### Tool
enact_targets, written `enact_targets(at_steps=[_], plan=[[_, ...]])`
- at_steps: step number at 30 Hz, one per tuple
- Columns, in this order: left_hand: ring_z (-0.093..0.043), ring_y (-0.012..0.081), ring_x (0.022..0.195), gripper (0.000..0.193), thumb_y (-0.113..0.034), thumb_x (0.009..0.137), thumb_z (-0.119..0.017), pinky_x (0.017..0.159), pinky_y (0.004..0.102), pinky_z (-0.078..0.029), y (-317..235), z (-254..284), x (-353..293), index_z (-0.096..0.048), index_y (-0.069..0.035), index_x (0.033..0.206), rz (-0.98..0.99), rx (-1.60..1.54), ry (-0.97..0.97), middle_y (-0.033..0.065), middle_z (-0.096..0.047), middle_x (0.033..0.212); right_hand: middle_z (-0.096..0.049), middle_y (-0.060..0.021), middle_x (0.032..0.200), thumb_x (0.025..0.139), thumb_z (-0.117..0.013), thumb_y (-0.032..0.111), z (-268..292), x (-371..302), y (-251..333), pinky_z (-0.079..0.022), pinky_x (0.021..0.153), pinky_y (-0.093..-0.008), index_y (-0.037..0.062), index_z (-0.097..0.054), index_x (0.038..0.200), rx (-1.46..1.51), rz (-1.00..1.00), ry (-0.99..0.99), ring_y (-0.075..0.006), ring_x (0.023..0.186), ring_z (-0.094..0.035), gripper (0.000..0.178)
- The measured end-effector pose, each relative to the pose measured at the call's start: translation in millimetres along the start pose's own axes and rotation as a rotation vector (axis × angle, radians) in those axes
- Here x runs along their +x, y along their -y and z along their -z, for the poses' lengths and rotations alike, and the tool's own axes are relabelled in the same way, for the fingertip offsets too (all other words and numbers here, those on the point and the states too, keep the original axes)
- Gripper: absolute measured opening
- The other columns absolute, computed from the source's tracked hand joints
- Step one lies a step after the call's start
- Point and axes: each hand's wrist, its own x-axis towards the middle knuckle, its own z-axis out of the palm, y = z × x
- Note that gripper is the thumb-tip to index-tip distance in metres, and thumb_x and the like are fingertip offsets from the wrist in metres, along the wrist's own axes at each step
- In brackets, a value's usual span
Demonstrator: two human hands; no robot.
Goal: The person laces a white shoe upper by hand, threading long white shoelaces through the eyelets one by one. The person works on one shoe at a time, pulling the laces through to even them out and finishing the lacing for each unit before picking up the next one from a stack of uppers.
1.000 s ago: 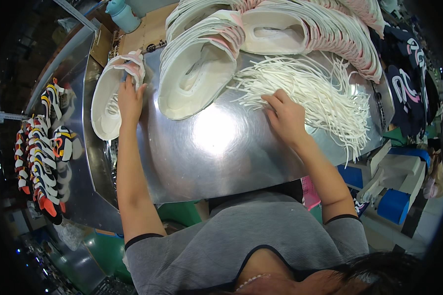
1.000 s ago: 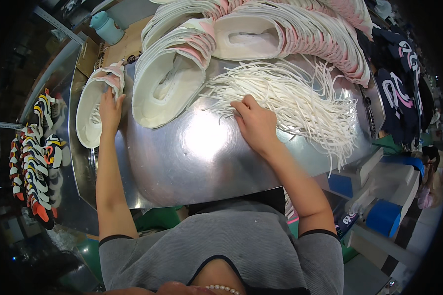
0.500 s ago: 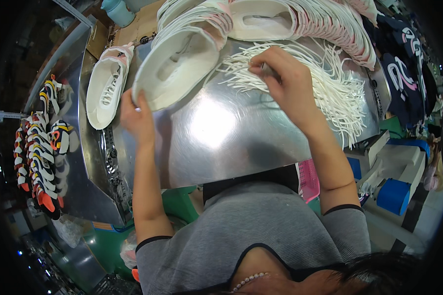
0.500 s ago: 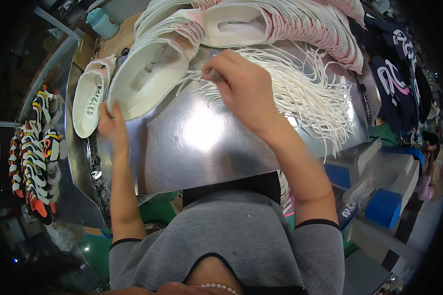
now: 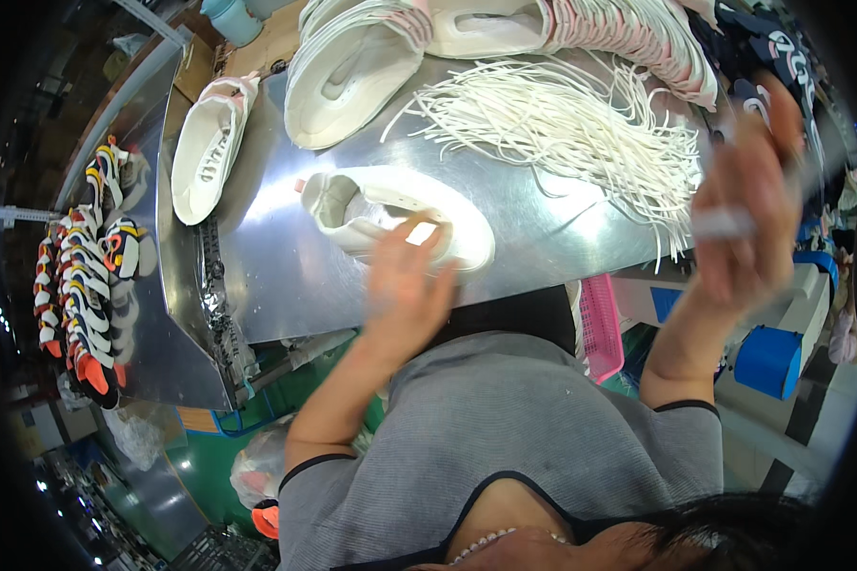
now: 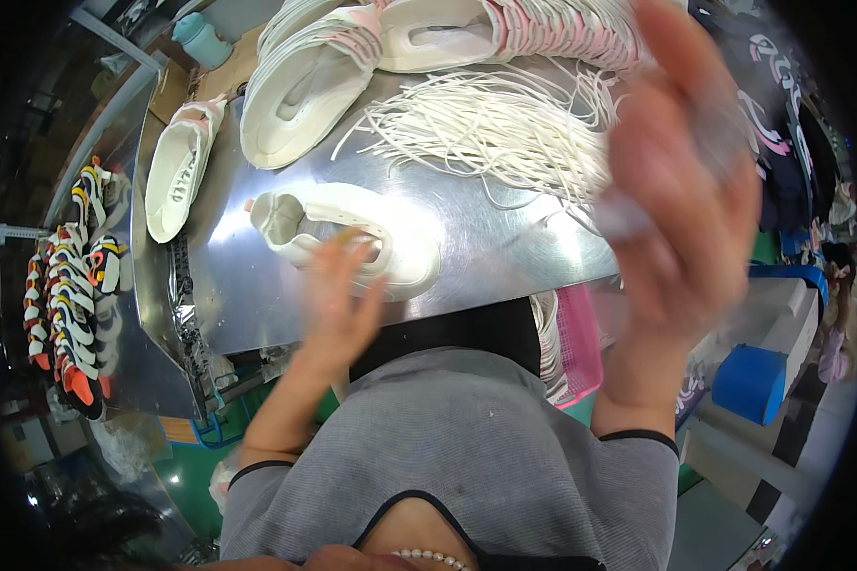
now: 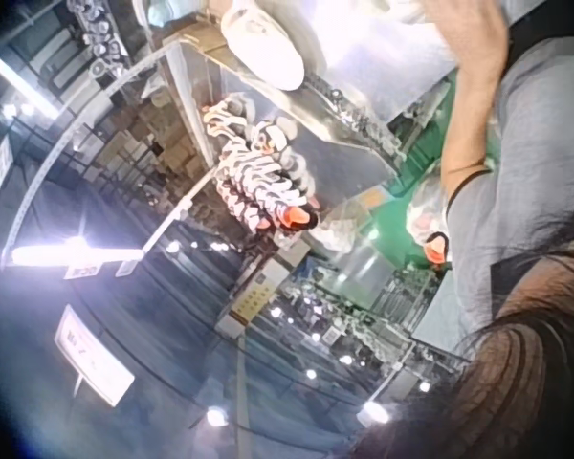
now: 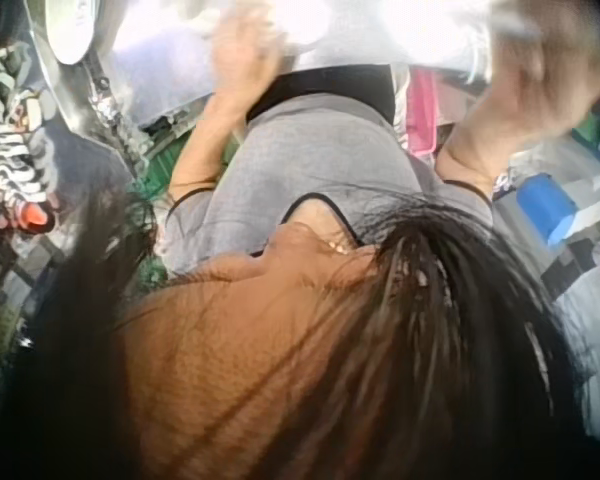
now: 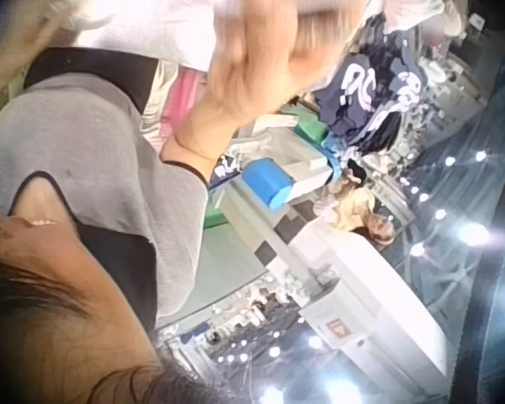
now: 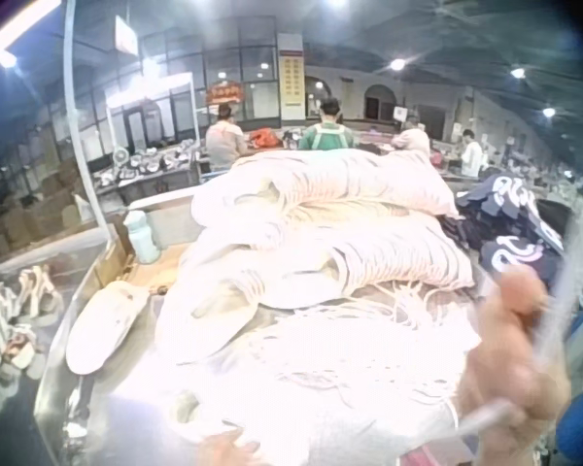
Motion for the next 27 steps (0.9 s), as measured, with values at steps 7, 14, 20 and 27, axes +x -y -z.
enact_targets(at_steps=[7, 14, 20, 27], plan=[[-0.064, 0.0337, 0.086, 0.038, -0.035, 0.092, -0.068, 0.082, 0.0420, -0.047, 62.6, 55.8, 29.0, -0.068, -0.002, 0.111, 0.098, 0.419, 0.423, 0.0171, -0.067, 0.087, -0.059, 0.0018, 0.074, 0.095, -0.068, 0.016, -35.1, -67.7, -170.3, -0.032, 0.051, -0.0199, 0.0035, -0.067, 0.105, 0.229, -0.799, -0.022, -0.0022, 0.056, -0.041, 0.017], [-0.063, 0.0250, 0.107, 0.067, -0.060, 0.100, -0.049, 0.090, 0.0374, -0.048, 66.0, 42.4, 53.7, -0.059, 0.000, 0.130, 1.093, -0.487, 0.922, 0.0143, -0.069, 0.105, -0.064, 0.0002, 0.079, 0.099, -0.064, 0.021, -51.6, -48.7, -220.7, -0.035, 0.053, -0.0195, 0.0042, -0.067, 0.102, 0.142, -0.661, -0.133, -0.0031, 0.057, -0.045, 0.017], [-0.046, 0.0284, 0.137, 0.067, -0.049, 0.104, -0.050, 0.113, 0.0364, -0.038, 32.1, -0.3, 32.0, -0.045, 0.006, 0.142, 1.127, -1.482, 0.388, 0.0207, -0.054, 0.139, -0.066, 0.0020, 0.074, 0.098, -0.065, 0.021, -41.7, -47.5, -209.0, -0.036, 0.051, -0.0188, 0.0049, -0.068, 0.098, -0.006, -0.649, -0.150, -0.0012, 0.057, -0.046, 0.017], [-0.054, 0.0202, 0.122, 0.047, -0.039, 0.104, -0.055, 0.109, 0.0354, -0.040, 16.7, 2.9, 31.2, -0.058, 0.001, 0.130, 0.899, -1.380, 0.391, 0.0120, -0.061, 0.128, -0.064, 0.0034, 0.067, 0.098, -0.065, 0.022, -45.4, -52.7, -178.4, -0.034, 0.050, -0.0184, 0.0054, -0.070, 0.091, -0.113, -0.622, -0.158, -0.0006, 0.056, -0.046, 0.019]])
